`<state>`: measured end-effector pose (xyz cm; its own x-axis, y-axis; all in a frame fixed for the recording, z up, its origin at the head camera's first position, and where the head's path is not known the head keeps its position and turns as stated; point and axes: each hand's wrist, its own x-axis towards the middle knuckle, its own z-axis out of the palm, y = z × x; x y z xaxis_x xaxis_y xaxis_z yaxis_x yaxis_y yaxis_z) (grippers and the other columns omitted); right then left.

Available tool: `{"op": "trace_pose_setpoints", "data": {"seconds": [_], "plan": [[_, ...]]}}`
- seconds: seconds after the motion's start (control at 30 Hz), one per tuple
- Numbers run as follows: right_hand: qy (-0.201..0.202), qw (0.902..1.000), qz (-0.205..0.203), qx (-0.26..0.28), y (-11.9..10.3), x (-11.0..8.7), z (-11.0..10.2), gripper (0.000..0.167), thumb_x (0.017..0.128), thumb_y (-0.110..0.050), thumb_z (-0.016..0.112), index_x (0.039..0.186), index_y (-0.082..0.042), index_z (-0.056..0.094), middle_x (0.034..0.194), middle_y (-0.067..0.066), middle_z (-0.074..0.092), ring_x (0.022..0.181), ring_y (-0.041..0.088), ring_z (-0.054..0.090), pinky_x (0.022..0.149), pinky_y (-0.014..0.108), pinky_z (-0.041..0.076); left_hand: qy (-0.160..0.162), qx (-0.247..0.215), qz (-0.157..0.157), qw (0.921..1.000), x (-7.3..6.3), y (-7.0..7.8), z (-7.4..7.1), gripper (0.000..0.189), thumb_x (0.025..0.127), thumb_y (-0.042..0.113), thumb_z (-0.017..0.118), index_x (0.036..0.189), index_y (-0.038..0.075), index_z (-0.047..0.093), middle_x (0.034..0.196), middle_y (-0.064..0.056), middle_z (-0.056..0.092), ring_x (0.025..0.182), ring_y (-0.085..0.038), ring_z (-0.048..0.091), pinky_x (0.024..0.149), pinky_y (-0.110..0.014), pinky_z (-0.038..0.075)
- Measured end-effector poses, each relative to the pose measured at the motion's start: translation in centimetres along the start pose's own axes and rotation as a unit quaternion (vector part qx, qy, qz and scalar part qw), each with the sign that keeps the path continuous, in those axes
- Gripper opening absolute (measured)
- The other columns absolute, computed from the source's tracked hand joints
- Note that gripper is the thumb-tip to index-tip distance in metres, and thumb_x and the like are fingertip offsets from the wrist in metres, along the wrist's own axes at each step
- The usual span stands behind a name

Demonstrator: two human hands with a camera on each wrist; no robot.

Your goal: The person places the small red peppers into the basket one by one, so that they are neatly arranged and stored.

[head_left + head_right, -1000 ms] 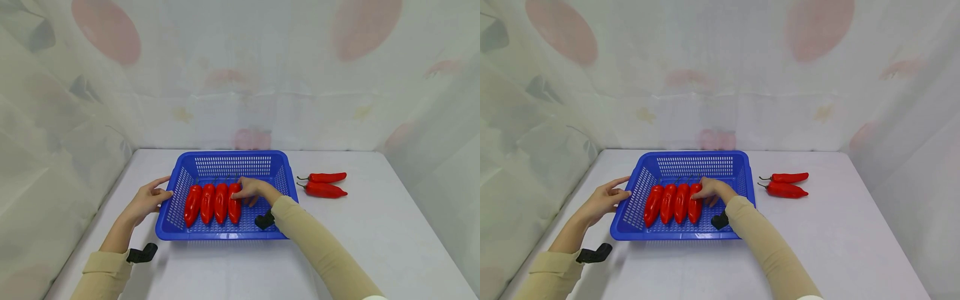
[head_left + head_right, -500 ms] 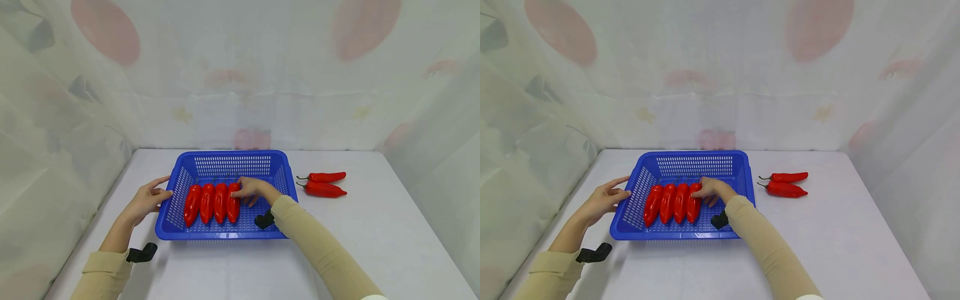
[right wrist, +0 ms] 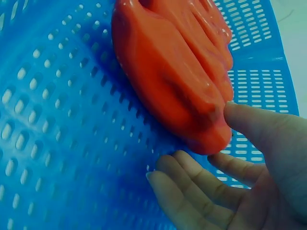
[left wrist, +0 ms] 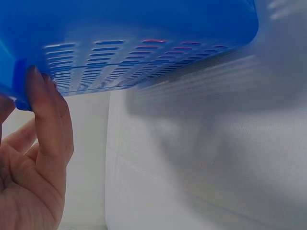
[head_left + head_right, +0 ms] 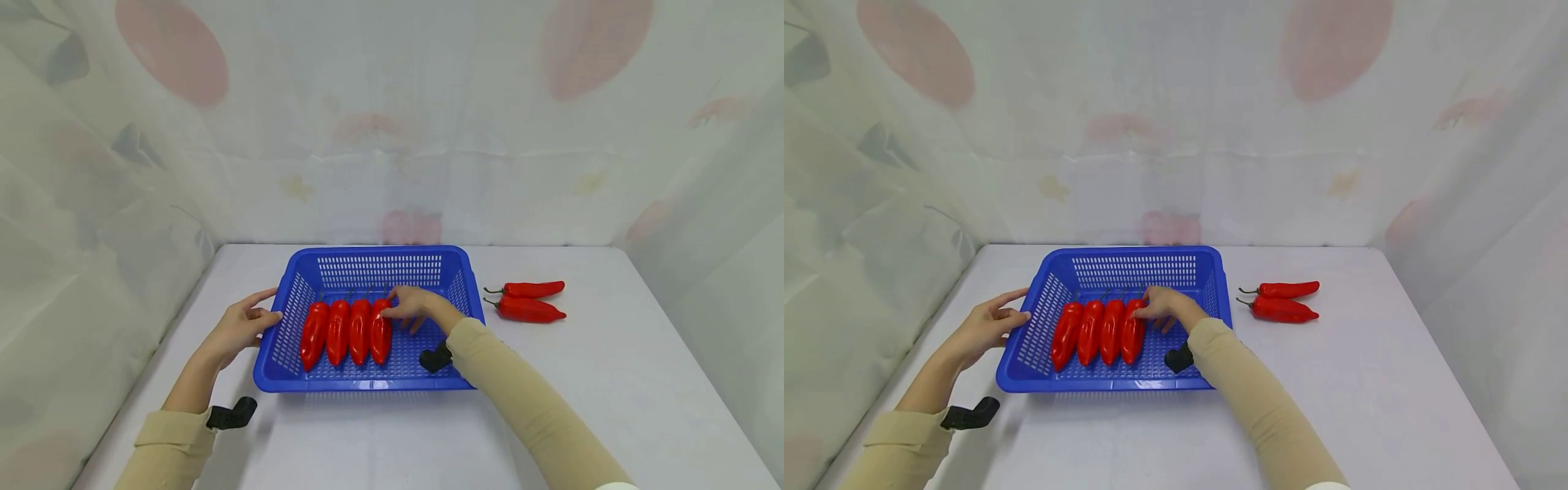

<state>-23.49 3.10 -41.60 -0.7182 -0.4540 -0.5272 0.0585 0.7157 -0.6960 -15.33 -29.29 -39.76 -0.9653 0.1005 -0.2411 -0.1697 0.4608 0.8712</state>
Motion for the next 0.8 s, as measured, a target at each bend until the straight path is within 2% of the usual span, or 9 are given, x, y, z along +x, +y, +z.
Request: {"op": "trace_pose_setpoints", "data": {"seconds": [0.17, 0.47, 0.7, 0.8], "plan": [[0.016, 0.9996, -0.014, -0.021, -0.2, -0.4, -0.6, 0.047, 0.09, -0.026, 0.058, 0.129, -0.005, 0.043, 0.105, 0.016, 0.058, 0.087, 0.03, 0.064, 0.066, 0.04, 0.057, 0.0, 0.004, 0.0, 1.0, 0.0, 0.0, 0.0, 0.067, 0.091, 0.026, 0.058, 0.147, 0.015, 0.024, 0.094, -0.019, 0.059, 0.077, -0.023, 0.065, 0.07, -0.042, 0.056], [0.049, 0.9946, -0.068, -0.062, -0.8, -1.2, -1.7, 0.045, 0.09, -0.024, 0.058, 0.129, -0.004, 0.046, 0.093, 0.013, 0.06, 0.088, 0.032, 0.062, 0.067, 0.037, 0.057, 0.001, 0.001, -0.002, 1.0, -0.1, 0.0, 0.0, 0.066, 0.091, 0.026, 0.058, 0.147, 0.015, 0.023, 0.095, -0.019, 0.059, 0.078, -0.023, 0.065, 0.069, -0.04, 0.057], [0.063, 0.985, -0.13, -0.094, -1.5, -2.4, -2.5, 0.043, 0.089, -0.023, 0.059, 0.125, -0.003, 0.049, 0.097, 0.012, 0.064, 0.078, 0.036, 0.064, 0.067, 0.038, 0.056, 0.003, 0.0, -0.005, 1.0, -0.1, -0.1, 0.0, 0.066, 0.092, 0.025, 0.057, 0.147, 0.016, 0.022, 0.095, -0.019, 0.059, 0.079, -0.023, 0.065, 0.069, -0.04, 0.057], [0.075, 0.9773, -0.155, -0.123, -1.7, -2.9, -2.9, 0.042, 0.088, -0.026, 0.06, 0.123, -0.006, 0.051, 0.101, 0.01, 0.064, 0.081, 0.029, 0.063, 0.072, 0.034, 0.055, 0.002, 0.001, -0.004, 1.0, -0.1, -0.1, 0.0, 0.066, 0.092, 0.025, 0.057, 0.147, 0.016, 0.022, 0.096, -0.019, 0.059, 0.079, -0.023, 0.065, 0.069, -0.04, 0.057]]}}
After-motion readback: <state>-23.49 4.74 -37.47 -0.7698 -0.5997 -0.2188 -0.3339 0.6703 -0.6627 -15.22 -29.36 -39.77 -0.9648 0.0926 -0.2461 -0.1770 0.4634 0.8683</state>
